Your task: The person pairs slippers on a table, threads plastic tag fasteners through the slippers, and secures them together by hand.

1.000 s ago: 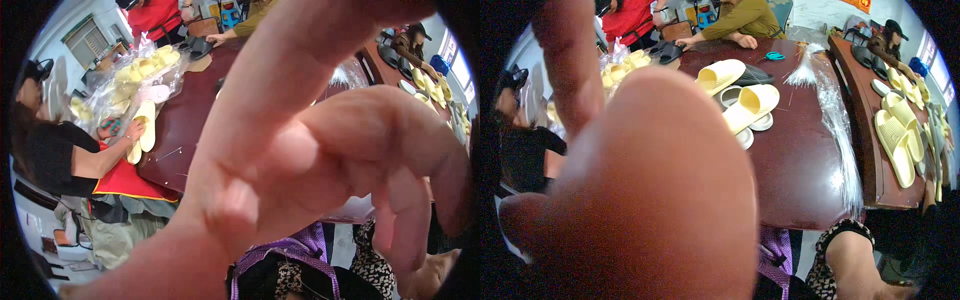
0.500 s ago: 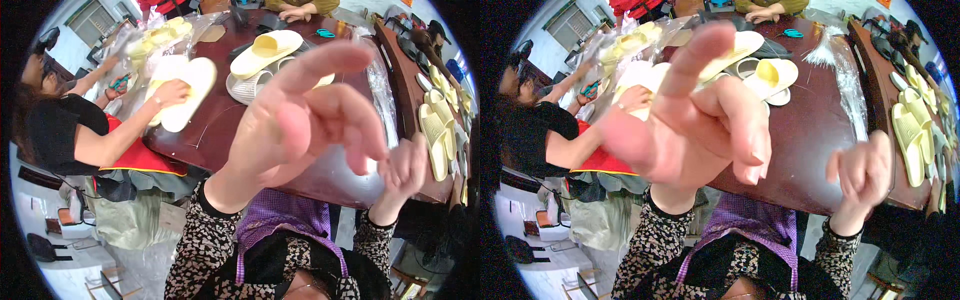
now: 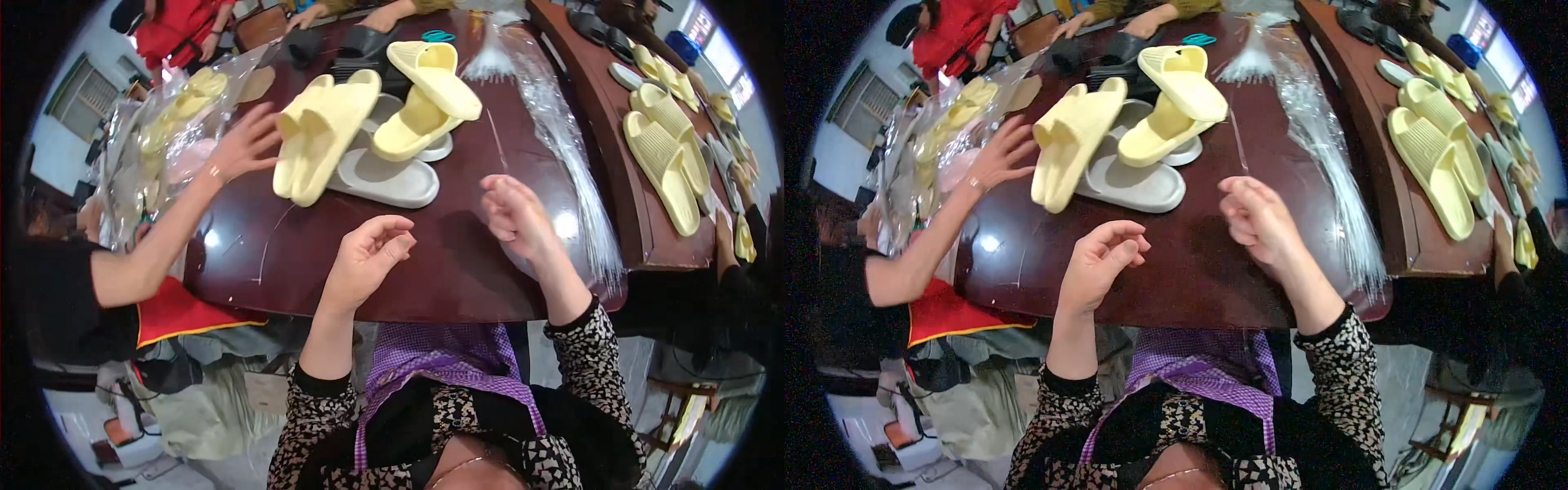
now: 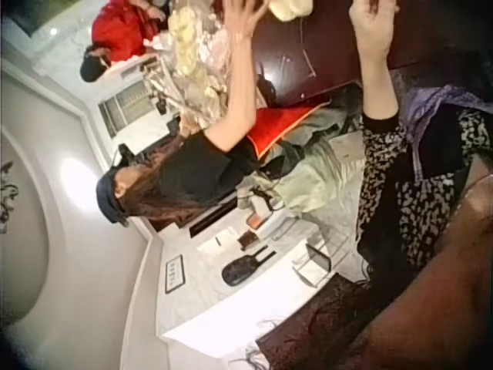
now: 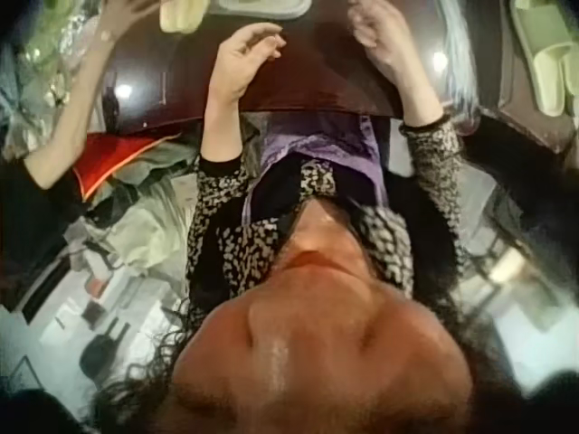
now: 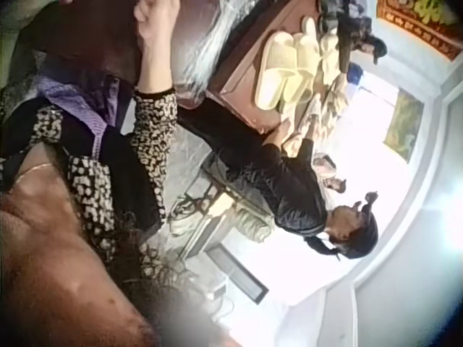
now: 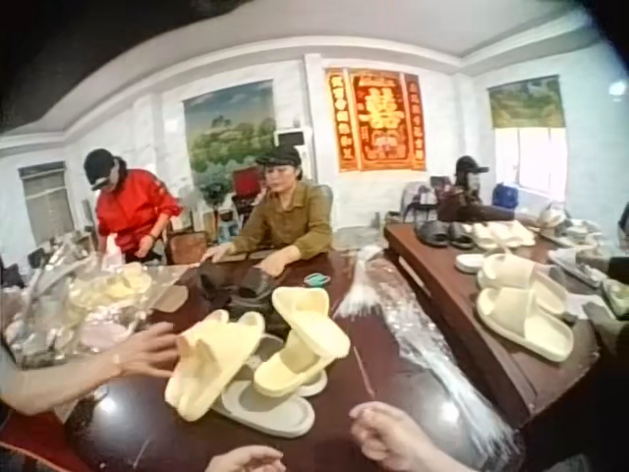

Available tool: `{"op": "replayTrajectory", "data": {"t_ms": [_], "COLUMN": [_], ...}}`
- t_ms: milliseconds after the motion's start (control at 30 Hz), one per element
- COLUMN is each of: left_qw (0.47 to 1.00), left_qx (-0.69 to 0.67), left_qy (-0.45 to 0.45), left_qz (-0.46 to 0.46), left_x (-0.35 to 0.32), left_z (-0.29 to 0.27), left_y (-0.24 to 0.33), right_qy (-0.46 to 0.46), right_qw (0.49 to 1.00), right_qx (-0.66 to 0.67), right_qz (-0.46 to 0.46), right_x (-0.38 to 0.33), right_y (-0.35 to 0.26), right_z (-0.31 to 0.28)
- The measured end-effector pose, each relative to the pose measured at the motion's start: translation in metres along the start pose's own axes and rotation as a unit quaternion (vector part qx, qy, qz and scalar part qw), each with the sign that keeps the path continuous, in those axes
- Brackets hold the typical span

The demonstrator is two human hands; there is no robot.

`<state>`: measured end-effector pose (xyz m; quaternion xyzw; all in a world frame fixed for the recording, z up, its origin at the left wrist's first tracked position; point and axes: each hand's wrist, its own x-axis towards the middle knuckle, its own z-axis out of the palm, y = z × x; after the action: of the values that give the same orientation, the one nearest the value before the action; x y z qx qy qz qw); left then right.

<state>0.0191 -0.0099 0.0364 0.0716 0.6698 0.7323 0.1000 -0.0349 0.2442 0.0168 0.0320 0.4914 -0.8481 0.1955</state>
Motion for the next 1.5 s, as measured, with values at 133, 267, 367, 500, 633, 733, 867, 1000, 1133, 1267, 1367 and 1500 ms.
{"op": "replayTrajectory", "data": {"t_ms": [133, 267, 367, 500, 633, 733, 867, 1000, 1133, 1267, 1367, 1500], "left_qw": [0.993, 0.961, 0.959, 0.979, 0.997, 0.992, 0.959, 0.939, 0.929, 0.923, 0.927, 0.93], "left_qx": [0.103, 0.252, 0.245, 0.152, 0.011, -0.106, -0.27, -0.336, -0.365, -0.368, -0.335, -0.29], "left_qy": [0.024, 0.019, -0.006, -0.044, -0.059, -0.069, -0.053, -0.005, 0.042, 0.112, 0.168, 0.217], "left_qz": [0.046, 0.111, 0.14, 0.129, 0.052, -0.005, -0.066, -0.076, -0.041, -0.009, 0.018, 0.062], "left_x": [0.022, 0.042, 0.06, 0.078, 0.083, 0.091, 0.092, 0.093, 0.096, 0.094, 0.091, 0.095], "left_z": [0.011, 0.024, 0.032, 0.039, 0.044, 0.037, 0.022, 0.012, -0.01, -0.019, -0.022, -0.027], "left_y": [-0.015, -0.015, -0.02, -0.028, -0.028, -0.031, -0.029, -0.027, -0.031, -0.029, -0.025, -0.029], "right_qy": [0.027, -0.055, -0.069, -0.096, -0.118, -0.126, -0.142, -0.142, -0.128, -0.062, 0.03, 0.053], "right_qw": [0.999, 0.998, 0.996, 0.989, 0.983, 0.982, 0.977, 0.974, 0.98, 0.995, 0.998, 0.974], "right_qx": [-0.003, 0.0, -0.041, -0.086, -0.104, -0.106, -0.115, -0.137, -0.126, -0.077, -0.03, 0.14], "right_qz": [0.02, 0.018, 0.042, 0.076, 0.091, 0.094, 0.106, 0.112, 0.084, 0.014, -0.052, -0.171], "right_x": [-0.005, -0.003, -0.003, -0.003, -0.002, -0.002, -0.004, -0.005, -0.005, -0.005, -0.003, 0.009], "right_y": [0.005, 0.01, 0.01, 0.016, 0.019, 0.019, 0.019, 0.016, 0.006, -0.013, -0.024, -0.03], "right_z": [0.015, 0.004, 0.002, 0.006, 0.008, 0.008, 0.013, 0.012, 0.004, -0.015, -0.03, -0.072]}}
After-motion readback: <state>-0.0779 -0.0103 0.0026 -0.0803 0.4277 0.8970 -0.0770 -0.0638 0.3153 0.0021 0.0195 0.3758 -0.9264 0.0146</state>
